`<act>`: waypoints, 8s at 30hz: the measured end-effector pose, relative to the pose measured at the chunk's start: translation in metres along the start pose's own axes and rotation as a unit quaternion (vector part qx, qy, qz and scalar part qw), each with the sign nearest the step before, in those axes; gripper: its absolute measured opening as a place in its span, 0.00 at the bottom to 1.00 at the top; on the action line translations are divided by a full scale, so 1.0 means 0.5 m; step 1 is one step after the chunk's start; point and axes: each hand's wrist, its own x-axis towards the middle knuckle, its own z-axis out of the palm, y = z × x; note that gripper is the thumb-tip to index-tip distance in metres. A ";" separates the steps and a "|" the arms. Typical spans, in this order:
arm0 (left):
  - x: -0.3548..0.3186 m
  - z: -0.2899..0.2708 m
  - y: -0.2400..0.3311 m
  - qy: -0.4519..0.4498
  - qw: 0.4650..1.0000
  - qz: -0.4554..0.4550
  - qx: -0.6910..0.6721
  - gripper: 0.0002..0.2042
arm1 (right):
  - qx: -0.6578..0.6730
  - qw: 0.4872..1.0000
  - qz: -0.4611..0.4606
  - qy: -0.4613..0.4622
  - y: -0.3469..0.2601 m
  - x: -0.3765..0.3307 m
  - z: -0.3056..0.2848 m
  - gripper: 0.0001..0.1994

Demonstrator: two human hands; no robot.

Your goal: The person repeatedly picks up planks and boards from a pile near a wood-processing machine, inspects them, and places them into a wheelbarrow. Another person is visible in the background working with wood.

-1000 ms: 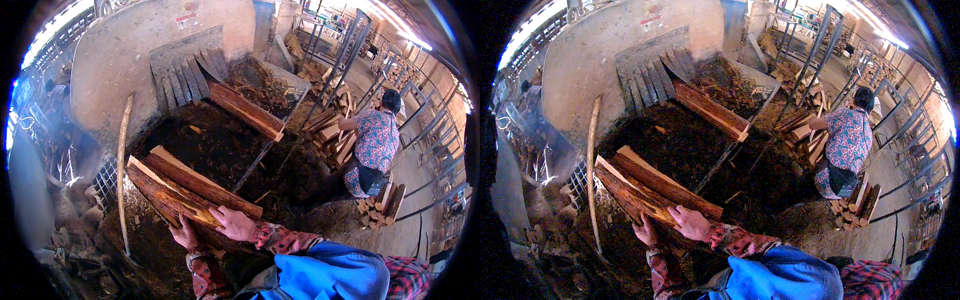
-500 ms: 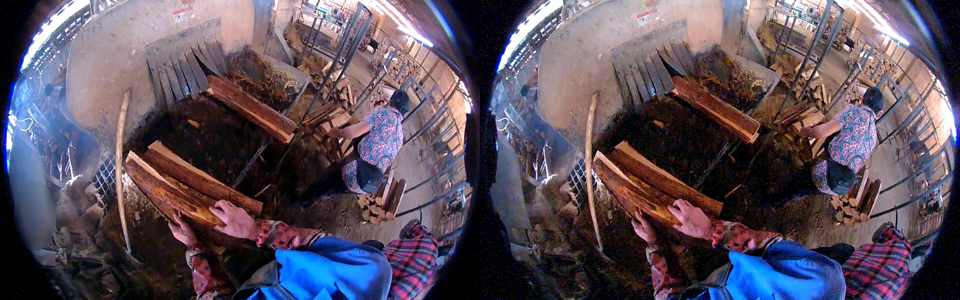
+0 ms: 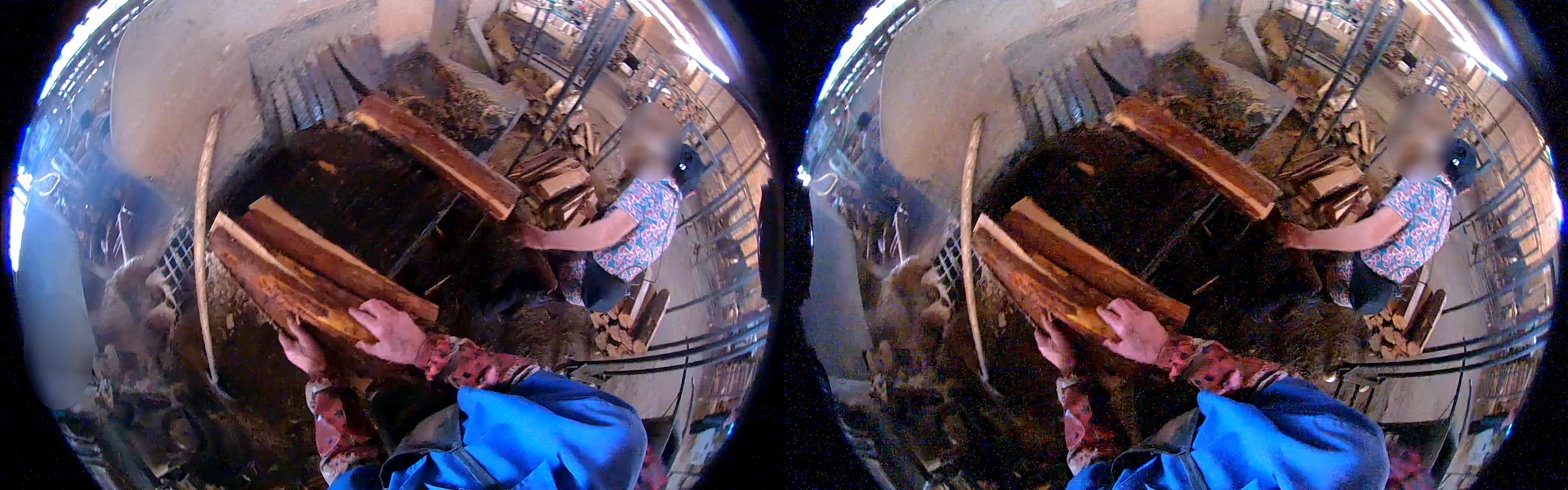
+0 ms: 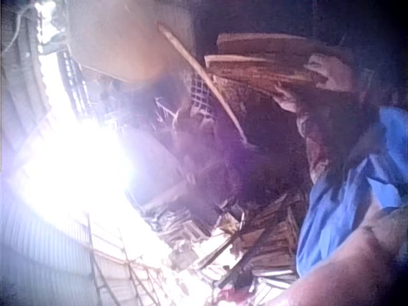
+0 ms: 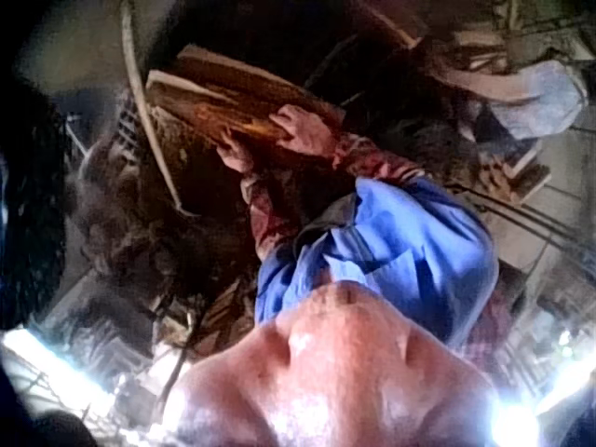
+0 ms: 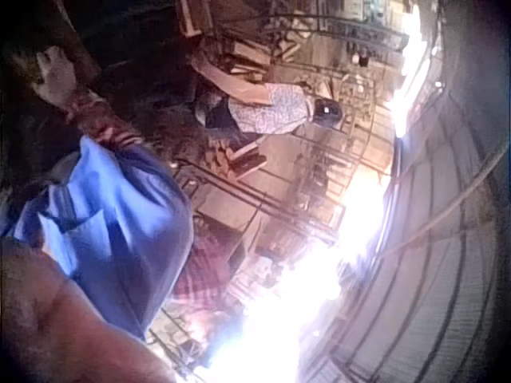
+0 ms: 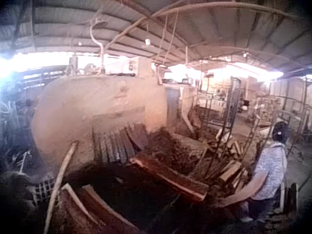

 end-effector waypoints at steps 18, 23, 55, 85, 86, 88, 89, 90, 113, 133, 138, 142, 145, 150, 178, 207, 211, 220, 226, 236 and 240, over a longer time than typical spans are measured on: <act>0.019 0.000 -0.024 0.024 0.999 0.015 0.034 0.30 | 0.040 0.999 0.003 0.001 0.001 0.012 -0.011 0.32; 0.020 -0.002 -0.028 0.002 1.000 0.013 0.008 0.22 | 0.040 0.999 -0.007 0.007 -0.006 0.015 -0.012 0.32; -0.020 -0.053 -0.023 0.062 0.998 0.028 0.010 0.22 | -0.115 0.986 0.032 -0.113 0.244 0.225 -0.047 0.35; -0.017 -0.018 -0.044 0.099 0.993 -0.044 0.043 0.29 | -0.055 0.956 -0.009 -0.289 0.312 0.042 -0.110 0.39; -0.017 -0.023 -0.025 0.093 0.994 -0.039 0.045 0.28 | -0.068 0.958 -0.026 -0.277 0.329 0.041 -0.112 0.37; -0.019 -0.024 -0.019 0.096 0.994 -0.039 0.042 0.28 | -0.075 0.958 -0.028 -0.276 0.300 0.044 -0.120 0.34; -0.023 -0.029 -0.021 0.099 0.993 -0.041 0.043 0.28 | -0.048 0.957 -0.024 -0.285 0.307 0.057 -0.118 0.34; -0.022 -0.024 -0.025 0.097 0.993 -0.046 0.037 0.28 | -0.019 0.956 -0.018 -0.293 0.318 0.067 -0.116 0.34; -0.008 -0.021 -0.027 0.111 0.992 -0.046 0.046 0.28 | -0.095 0.954 -0.027 -0.284 0.306 0.091 -0.095 0.36; 0.019 -0.018 -0.010 0.062 0.980 -0.131 0.138 0.27 | 0.114 0.962 0.085 -0.231 0.140 0.021 -0.097 0.37; 0.017 0.004 -0.031 0.109 0.993 -0.013 0.053 0.22 | 0.088 0.978 0.050 -0.184 0.153 0.017 -0.103 0.38; 0.012 0.007 -0.006 0.076 0.994 -0.036 0.063 0.24 | 0.078 0.981 0.041 -0.170 0.166 0.011 -0.109 0.38; 0.003 0.002 0.012 0.095 0.995 0.000 0.036 0.23 | 0.078 0.980 0.046 -0.176 0.167 0.006 -0.110 0.38; 0.007 0.007 0.003 0.113 0.991 0.014 0.063 0.22 | 0.011 0.989 0.006 -0.148 0.149 0.010 -0.120 0.36; 0.002 -0.006 0.004 0.102 0.993 0.021 0.050 0.25 | -0.072 0.991 0.108 -0.034 0.378 0.330 -0.094 0.42; 0.005 -0.007 0.010 0.082 0.995 -0.004 0.048 0.25 | -0.232 0.961 0.032 -0.146 0.329 0.228 -0.098 0.46; 0.008 0.001 0.002 0.103 0.994 0.021 0.041 0.24 | -0.183 0.970 0.019 -0.161 0.334 0.216 -0.113 0.48; 0.006 -0.004 -0.001 0.099 0.993 0.004 0.063 0.24 | -0.136 0.980 0.079 -0.122 0.269 0.093 -0.125 0.48; 0.006 -0.004 -0.002 0.089 0.995 0.012 0.048 0.24 | -0.087 0.981 0.126 -0.115 0.284 0.064 -0.119 0.50; 0.008 -0.005 0.007 0.080 0.995 0.001 0.054 0.26 | 0.123 0.980 0.114 -0.103 0.276 0.086 -0.167 0.43; 0.007 -0.005 0.002 0.095 0.993 0.008 0.075 0.25 | 0.284 0.930 0.198 -0.121 0.193 0.092 -0.189 0.41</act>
